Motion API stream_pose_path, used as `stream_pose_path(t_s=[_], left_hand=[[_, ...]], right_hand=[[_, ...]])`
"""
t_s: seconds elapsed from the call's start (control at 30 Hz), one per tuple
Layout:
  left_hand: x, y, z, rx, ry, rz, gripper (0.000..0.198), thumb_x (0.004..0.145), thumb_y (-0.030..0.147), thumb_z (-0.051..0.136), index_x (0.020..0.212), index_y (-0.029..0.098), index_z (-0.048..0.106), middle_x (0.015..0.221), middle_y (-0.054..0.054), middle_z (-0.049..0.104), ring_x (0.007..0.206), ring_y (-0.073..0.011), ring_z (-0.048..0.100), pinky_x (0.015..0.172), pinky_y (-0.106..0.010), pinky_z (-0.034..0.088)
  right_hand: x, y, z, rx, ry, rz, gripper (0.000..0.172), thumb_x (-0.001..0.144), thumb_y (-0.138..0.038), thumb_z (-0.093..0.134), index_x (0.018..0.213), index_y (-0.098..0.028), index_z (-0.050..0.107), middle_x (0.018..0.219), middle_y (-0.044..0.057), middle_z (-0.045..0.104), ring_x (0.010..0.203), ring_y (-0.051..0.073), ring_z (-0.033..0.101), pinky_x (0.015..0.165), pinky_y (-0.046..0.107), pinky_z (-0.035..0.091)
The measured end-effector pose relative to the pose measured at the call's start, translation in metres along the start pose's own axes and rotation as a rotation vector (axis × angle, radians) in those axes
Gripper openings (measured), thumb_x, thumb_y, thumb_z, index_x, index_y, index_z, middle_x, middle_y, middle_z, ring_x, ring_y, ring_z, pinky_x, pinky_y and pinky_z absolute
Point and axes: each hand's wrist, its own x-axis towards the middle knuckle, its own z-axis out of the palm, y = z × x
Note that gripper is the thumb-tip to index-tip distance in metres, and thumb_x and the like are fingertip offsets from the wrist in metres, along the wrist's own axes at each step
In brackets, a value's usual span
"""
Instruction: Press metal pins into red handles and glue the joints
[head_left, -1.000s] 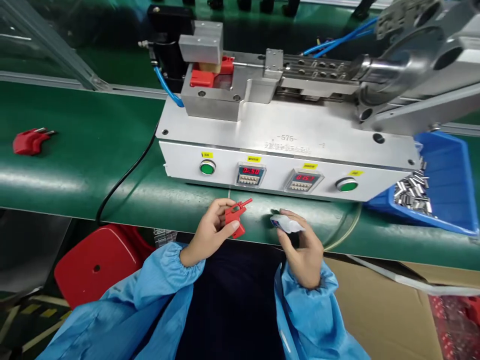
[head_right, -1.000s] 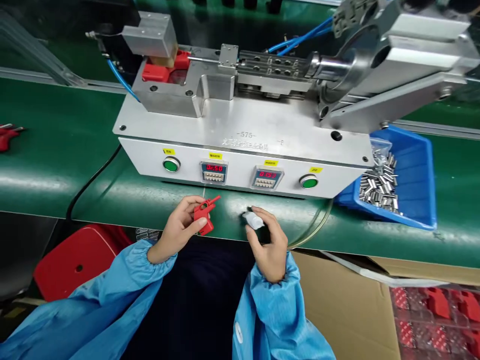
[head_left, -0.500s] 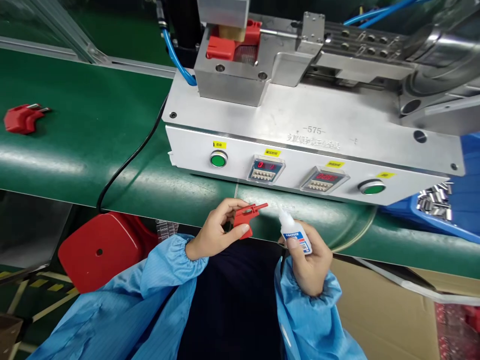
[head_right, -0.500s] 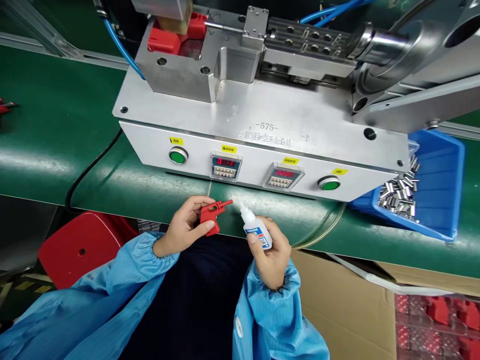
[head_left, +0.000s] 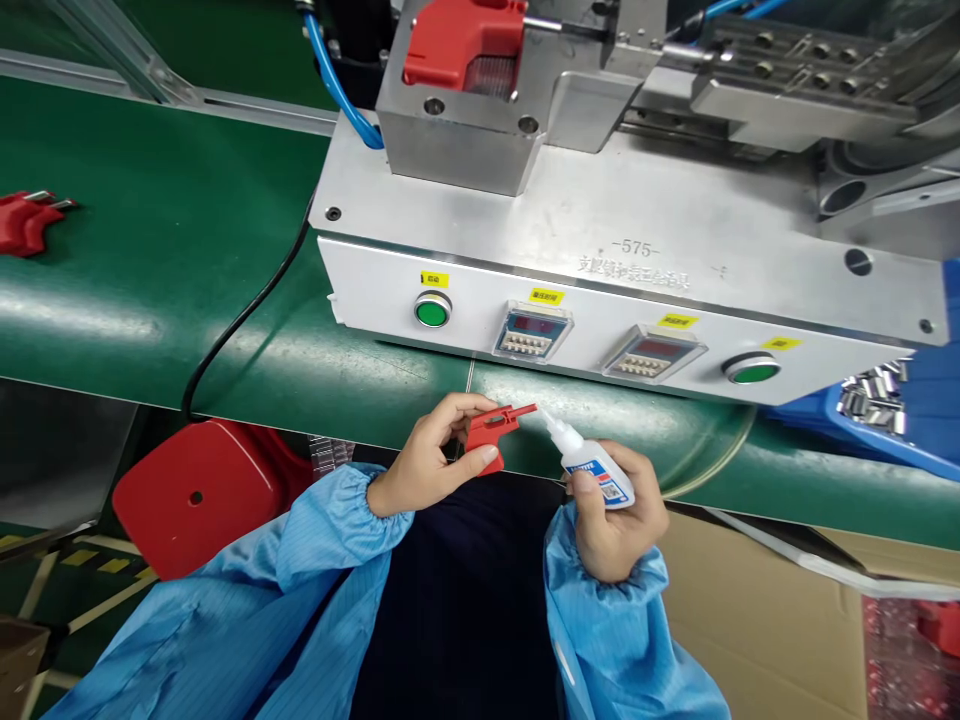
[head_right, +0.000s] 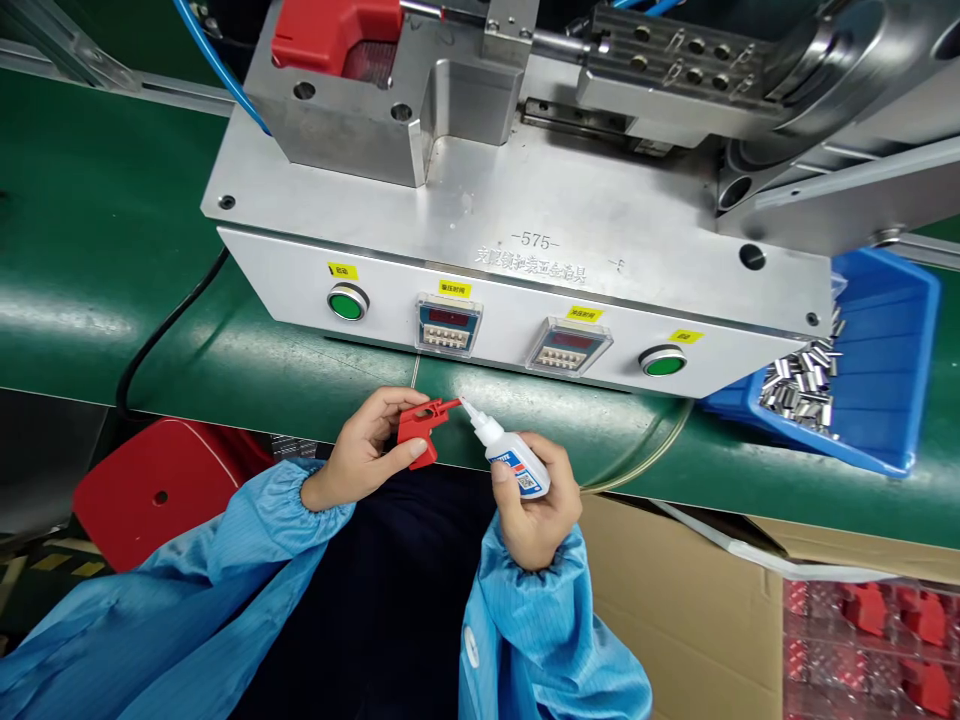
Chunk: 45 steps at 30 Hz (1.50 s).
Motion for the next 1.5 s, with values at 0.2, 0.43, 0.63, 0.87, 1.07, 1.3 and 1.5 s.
stream_pose_path(t_s=[0.2, 0.43, 0.63, 0.87, 1.07, 1.3, 1.5], left_hand=[[0.0006, -0.0006, -0.0005, -0.005, -0.007, 0.026, 0.034, 0.102, 0.04, 0.075, 0.128, 0.021, 0.063, 0.112, -0.008, 0.079, 0.092, -0.0187, 0.077, 0.078, -0.026, 0.062], [0.0005, -0.0021, -0.0004, -0.002, -0.004, 0.058, 0.033, 0.101, 0.034, 0.076, 0.128, 0.021, 0.063, 0.111, -0.007, 0.079, 0.09, -0.0175, 0.077, 0.076, -0.024, 0.061], [0.002, -0.0016, -0.0001, -0.005, 0.005, 0.062, 0.033, 0.101, 0.036, 0.077, 0.127, 0.021, 0.063, 0.111, -0.008, 0.079, 0.089, -0.018, 0.077, 0.076, -0.025, 0.061], [0.0014, -0.0014, -0.0003, -0.017, 0.007, 0.076, 0.032, 0.101, 0.033, 0.077, 0.127, 0.022, 0.063, 0.111, -0.006, 0.08, 0.089, -0.0165, 0.077, 0.075, -0.023, 0.06], [0.0003, -0.0029, -0.001, -0.013, 0.005, 0.073, 0.032, 0.101, 0.032, 0.077, 0.129, 0.022, 0.063, 0.11, -0.006, 0.08, 0.091, -0.0167, 0.077, 0.077, -0.023, 0.062], [0.0005, -0.0027, -0.0008, -0.004, -0.009, 0.075, 0.033, 0.102, 0.031, 0.077, 0.13, 0.022, 0.063, 0.111, -0.006, 0.08, 0.093, -0.0173, 0.078, 0.076, -0.023, 0.061], [0.0011, -0.0016, -0.0016, 0.019, -0.004, 0.068, 0.033, 0.102, 0.035, 0.076, 0.129, 0.021, 0.063, 0.111, -0.008, 0.079, 0.094, -0.0185, 0.078, 0.077, -0.025, 0.062]], right_hand=[[0.0014, -0.0073, -0.0008, -0.09, -0.018, -0.038, 0.027, 0.098, -0.049, 0.076, 0.101, -0.022, 0.074, 0.075, 0.0, 0.07, 0.053, 0.014, 0.056, 0.051, 0.028, 0.047], [0.0022, -0.0049, -0.0003, -0.088, -0.034, -0.055, 0.026, 0.098, -0.047, 0.075, 0.101, -0.021, 0.075, 0.073, -0.001, 0.069, 0.052, 0.013, 0.054, 0.05, 0.027, 0.046], [0.0024, -0.0054, 0.0008, -0.083, -0.031, -0.079, 0.023, 0.099, -0.044, 0.077, 0.102, -0.021, 0.076, 0.077, 0.0, 0.071, 0.054, 0.013, 0.057, 0.05, 0.026, 0.046], [0.0021, -0.0056, 0.0012, -0.073, -0.029, -0.086, 0.021, 0.099, -0.042, 0.077, 0.104, -0.021, 0.076, 0.077, -0.001, 0.072, 0.054, 0.013, 0.059, 0.051, 0.025, 0.048], [0.0011, -0.0042, 0.001, -0.092, -0.03, -0.078, 0.025, 0.099, -0.046, 0.076, 0.102, -0.021, 0.077, 0.073, -0.001, 0.07, 0.052, 0.012, 0.056, 0.049, 0.025, 0.047], [0.0013, -0.0074, 0.0008, -0.105, -0.049, -0.08, 0.023, 0.099, -0.043, 0.076, 0.102, -0.021, 0.076, 0.072, -0.001, 0.069, 0.05, 0.012, 0.053, 0.048, 0.025, 0.045], [0.0016, -0.008, -0.0005, -0.123, -0.039, -0.077, 0.023, 0.098, -0.044, 0.076, 0.1, -0.021, 0.076, 0.07, -0.002, 0.067, 0.05, 0.012, 0.05, 0.047, 0.025, 0.042]])
